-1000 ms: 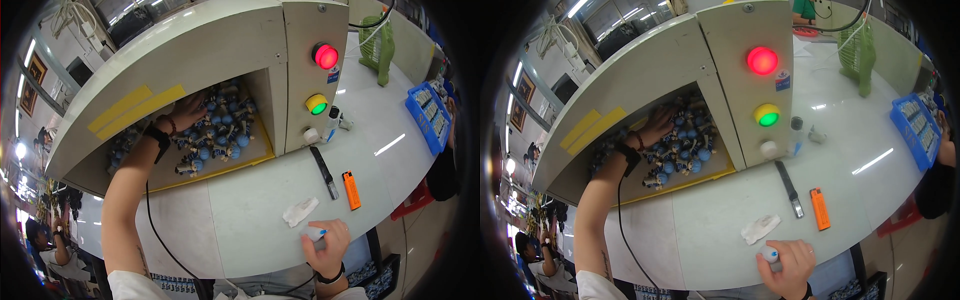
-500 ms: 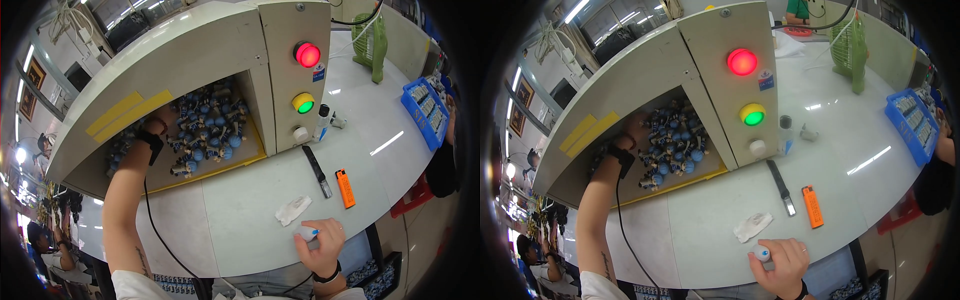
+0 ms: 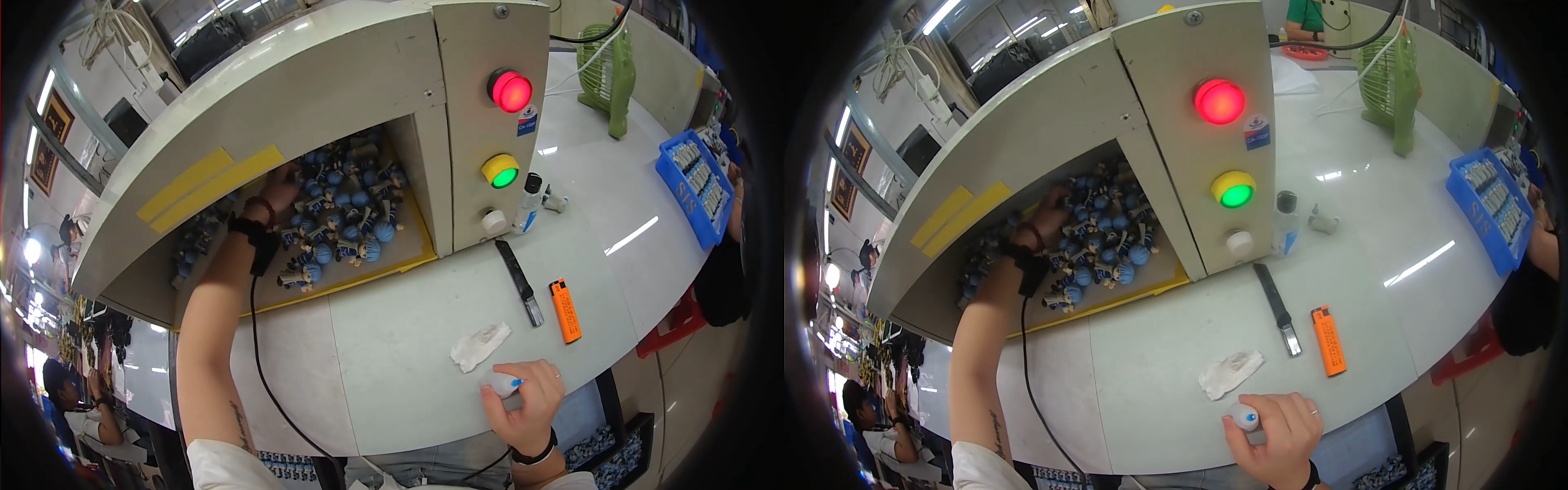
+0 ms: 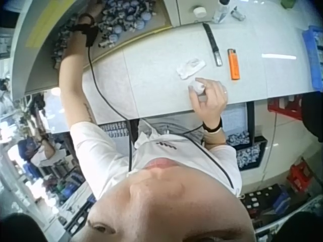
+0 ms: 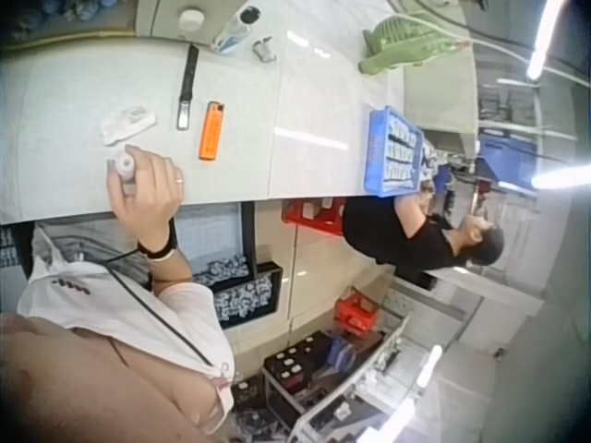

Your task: Assembling and gluing parts of small blue and white figurines at a factory workbench.

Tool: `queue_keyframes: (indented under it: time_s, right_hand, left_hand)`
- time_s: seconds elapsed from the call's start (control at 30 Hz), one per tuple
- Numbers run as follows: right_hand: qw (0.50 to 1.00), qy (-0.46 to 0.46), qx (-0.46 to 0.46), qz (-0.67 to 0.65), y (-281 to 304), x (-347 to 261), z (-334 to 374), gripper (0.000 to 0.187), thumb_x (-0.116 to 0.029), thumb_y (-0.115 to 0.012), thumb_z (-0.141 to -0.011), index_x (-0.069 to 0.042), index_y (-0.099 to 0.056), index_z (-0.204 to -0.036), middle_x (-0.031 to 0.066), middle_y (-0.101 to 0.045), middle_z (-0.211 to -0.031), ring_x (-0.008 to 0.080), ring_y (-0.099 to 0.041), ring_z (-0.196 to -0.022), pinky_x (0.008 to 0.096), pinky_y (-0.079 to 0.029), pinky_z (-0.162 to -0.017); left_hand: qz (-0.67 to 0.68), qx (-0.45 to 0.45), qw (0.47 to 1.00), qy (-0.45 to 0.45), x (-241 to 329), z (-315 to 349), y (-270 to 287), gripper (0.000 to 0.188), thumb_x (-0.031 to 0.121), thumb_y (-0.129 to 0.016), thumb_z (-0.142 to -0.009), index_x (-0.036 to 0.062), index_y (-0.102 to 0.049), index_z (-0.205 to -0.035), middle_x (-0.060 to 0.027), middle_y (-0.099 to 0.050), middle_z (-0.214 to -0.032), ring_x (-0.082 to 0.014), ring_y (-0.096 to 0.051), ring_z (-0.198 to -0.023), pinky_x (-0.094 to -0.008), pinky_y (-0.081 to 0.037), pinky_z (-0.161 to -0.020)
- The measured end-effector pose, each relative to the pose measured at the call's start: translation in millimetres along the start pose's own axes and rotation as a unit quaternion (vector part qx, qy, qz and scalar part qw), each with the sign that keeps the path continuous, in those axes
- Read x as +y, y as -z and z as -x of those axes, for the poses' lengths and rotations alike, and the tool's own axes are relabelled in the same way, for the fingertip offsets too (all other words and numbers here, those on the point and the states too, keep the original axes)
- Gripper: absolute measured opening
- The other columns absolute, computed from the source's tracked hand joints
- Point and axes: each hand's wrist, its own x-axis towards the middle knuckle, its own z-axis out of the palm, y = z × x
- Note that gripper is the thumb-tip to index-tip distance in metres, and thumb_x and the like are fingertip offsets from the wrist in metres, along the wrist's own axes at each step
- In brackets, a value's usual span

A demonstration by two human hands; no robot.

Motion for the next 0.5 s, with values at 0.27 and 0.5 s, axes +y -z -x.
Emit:
queue_keyframes:
  time_s: [0.27,0.5]
  right_hand:
    - [1.0,-0.007,-0.005,0.002,0,1,0,0.019,-0.014,-0.064,-0.056,-0.006,-0.057,-0.071,0.0076,-0.053,-0.063,0.0247,-0.049,-0.057,0.0312,-0.034,-0.054]
    - [1.0,-0.001,-0.005,0.001,-1,1,-1,0.019,-0.013,-0.063,-0.056,-0.005,-0.056,-0.072,0.0081,-0.053,-0.063,0.025,-0.049,-0.057,0.0315,-0.035,-0.054]
  left_hand:
    - [0.023,-0.017,0.994,0.11,17,18,17,0.017,0.007,-0.048,-0.07,0.0033,-0.06,-0.082,-0.0096,-0.058,-0.08,-0.0248,-0.055,-0.08,-0.0313,-0.041,-0.074]
    - [0.271,0.065,0.936,0.217,53,22,17,0.054,0.033,-0.046,-0.081,0.0019,-0.034,-0.124,-0.0139,-0.041,-0.124,-0.0233,-0.041,-0.112,-0.031,-0.03,-0.093]
